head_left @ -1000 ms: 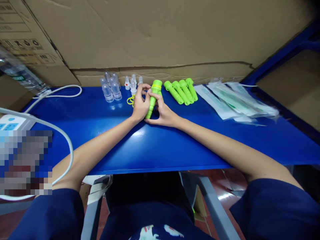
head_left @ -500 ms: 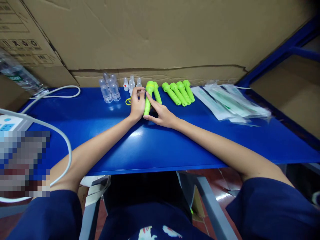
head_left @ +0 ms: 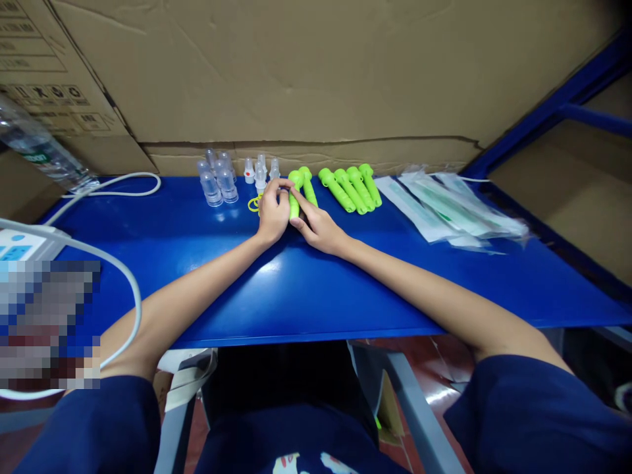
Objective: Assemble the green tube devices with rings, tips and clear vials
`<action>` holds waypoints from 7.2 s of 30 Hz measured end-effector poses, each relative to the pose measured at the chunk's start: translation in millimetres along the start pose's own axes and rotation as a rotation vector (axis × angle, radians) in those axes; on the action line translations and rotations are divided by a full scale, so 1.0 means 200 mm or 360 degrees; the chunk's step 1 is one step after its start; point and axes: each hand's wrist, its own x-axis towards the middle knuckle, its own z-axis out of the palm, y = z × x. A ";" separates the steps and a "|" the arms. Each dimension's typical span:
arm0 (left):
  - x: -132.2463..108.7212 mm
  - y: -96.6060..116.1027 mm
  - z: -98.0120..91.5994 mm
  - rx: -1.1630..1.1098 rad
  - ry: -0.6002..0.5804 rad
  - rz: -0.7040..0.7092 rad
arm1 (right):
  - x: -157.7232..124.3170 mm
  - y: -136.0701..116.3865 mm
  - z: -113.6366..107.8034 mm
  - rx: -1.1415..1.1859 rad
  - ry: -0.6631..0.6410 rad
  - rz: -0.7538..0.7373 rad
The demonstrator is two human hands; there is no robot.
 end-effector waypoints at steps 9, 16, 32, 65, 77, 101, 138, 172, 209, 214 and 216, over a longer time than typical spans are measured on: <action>0.01 0.06 -0.05 0.0208 -0.0063 0.0000 | 0.01 0.03 0.04 -0.0022 0.0053 0.0005; 0.14 0.04 -0.20 0.0391 -0.0102 0.0162 | -0.01 -0.01 0.02 -0.0185 0.0103 0.0273; 0.11 0.13 -0.26 0.1301 -0.0566 0.0059 | 0.01 -0.01 0.01 -0.0248 0.0086 0.0147; 0.12 0.10 -0.26 0.1399 -0.0657 0.0151 | -0.01 0.14 -0.15 -0.0832 0.0367 0.0285; 0.15 -0.02 -0.23 0.0790 -0.0404 0.0474 | 0.04 -0.01 -0.27 -0.1256 -0.0044 0.0912; 0.14 -0.05 -0.20 0.0365 -0.0526 0.0650 | 0.02 -0.07 -0.29 -0.0943 -0.0363 0.1048; 0.13 -0.03 -0.19 0.0279 -0.0648 0.0467 | -0.03 -0.14 -0.20 -0.0774 -0.0243 0.0272; 0.08 0.05 -0.15 -0.0098 -0.0617 0.0378 | -0.03 -0.11 -0.21 0.0260 -0.0223 0.0573; 0.03 0.11 -0.12 0.0008 -0.0269 0.0369 | -0.02 0.04 -0.03 0.1020 0.0343 0.0401; 0.04 0.11 -0.14 0.0256 -0.0250 0.0571 | -0.02 0.03 -0.03 0.1033 0.0343 0.0483; 0.04 0.10 -0.14 0.0363 -0.0239 0.0649 | -0.03 0.02 -0.03 0.1023 0.0349 0.0498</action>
